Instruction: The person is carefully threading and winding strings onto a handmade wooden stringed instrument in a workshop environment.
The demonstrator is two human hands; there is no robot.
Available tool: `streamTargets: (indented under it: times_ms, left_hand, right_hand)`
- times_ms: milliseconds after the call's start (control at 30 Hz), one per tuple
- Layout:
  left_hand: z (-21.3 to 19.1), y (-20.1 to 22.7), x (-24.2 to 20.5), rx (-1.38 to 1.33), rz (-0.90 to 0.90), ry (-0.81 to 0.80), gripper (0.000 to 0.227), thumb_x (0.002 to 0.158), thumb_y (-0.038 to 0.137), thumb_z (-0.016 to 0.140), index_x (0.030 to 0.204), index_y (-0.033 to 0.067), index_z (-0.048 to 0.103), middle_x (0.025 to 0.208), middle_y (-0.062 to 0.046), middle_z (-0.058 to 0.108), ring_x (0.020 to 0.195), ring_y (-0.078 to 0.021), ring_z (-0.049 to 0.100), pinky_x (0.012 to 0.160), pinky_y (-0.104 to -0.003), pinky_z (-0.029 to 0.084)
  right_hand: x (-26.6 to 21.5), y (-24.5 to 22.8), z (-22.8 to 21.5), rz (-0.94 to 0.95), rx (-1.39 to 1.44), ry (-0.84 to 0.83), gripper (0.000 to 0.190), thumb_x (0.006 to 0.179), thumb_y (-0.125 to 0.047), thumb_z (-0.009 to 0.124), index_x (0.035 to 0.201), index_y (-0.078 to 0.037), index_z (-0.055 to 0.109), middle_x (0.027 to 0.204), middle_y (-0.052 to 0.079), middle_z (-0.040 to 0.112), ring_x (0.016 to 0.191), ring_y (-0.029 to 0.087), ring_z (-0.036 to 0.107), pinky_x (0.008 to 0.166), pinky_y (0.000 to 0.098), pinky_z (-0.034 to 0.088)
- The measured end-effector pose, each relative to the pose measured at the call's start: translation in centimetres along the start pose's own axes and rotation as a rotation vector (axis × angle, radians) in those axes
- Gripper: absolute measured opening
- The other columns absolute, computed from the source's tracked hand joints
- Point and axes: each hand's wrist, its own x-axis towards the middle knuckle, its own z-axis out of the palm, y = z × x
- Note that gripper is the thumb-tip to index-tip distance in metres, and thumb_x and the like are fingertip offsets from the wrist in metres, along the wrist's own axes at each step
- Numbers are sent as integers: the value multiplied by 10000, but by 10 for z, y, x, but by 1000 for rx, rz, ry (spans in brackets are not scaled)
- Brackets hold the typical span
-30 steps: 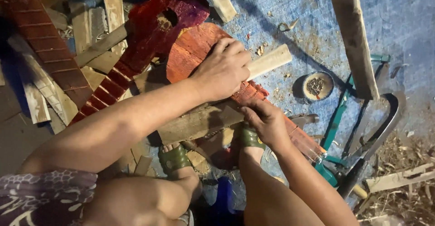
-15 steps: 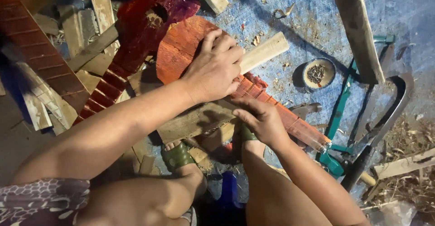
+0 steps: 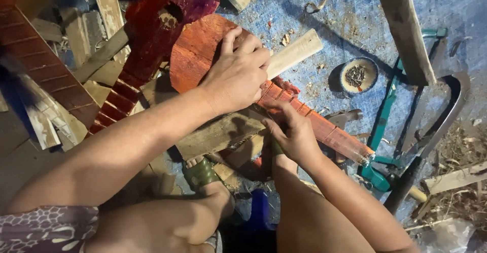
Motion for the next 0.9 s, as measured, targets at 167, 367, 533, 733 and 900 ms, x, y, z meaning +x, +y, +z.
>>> streamTargets:
  times_ms: [167,367,533,733,900]
  left_hand:
    - [-4,6,4,7,-46,-51,111,783,207,794,778,96,806,970,-12,652,1150,-314,498,1153,-658,209]
    - [-3,10,4,24,-90,-60,101,776,189,792,769,89,801,1002,-34,643,1176,-317,496,1170,-670,216]
    - [-2,13,3,62,-110,-66,131,773,198,804,837,85,811,1011,-37,633,1181,-324,488,1177,-685,207]
    - [-1,20,2,78,-149,1,69,749,152,807,764,85,797,950,-37,622,1147,-329,498,1149,-757,217]
    - [0,17,-1,47,-153,27,112,844,158,784,790,61,793,941,-30,643,1112,-316,516,1158,-726,235]
  right_hand:
    - [-2,28,11,-45,-263,65,512,1002,-181,688,1468,-207,477,706,-14,674,535,161,608,543,304,498]
    - [1,47,20,-156,-568,108,552,978,-136,633,1509,-237,522,633,10,552,470,202,497,411,371,378]
    - [1,56,24,-271,-710,165,645,940,-51,622,1547,-243,520,655,-11,525,501,165,436,396,361,313]
    - [4,56,24,-281,-727,125,636,974,-54,617,1568,-240,486,683,-26,550,452,180,395,376,372,305]
    - [-2,55,22,-382,-571,328,560,923,32,588,1444,-171,603,630,-3,425,501,165,339,440,335,267]
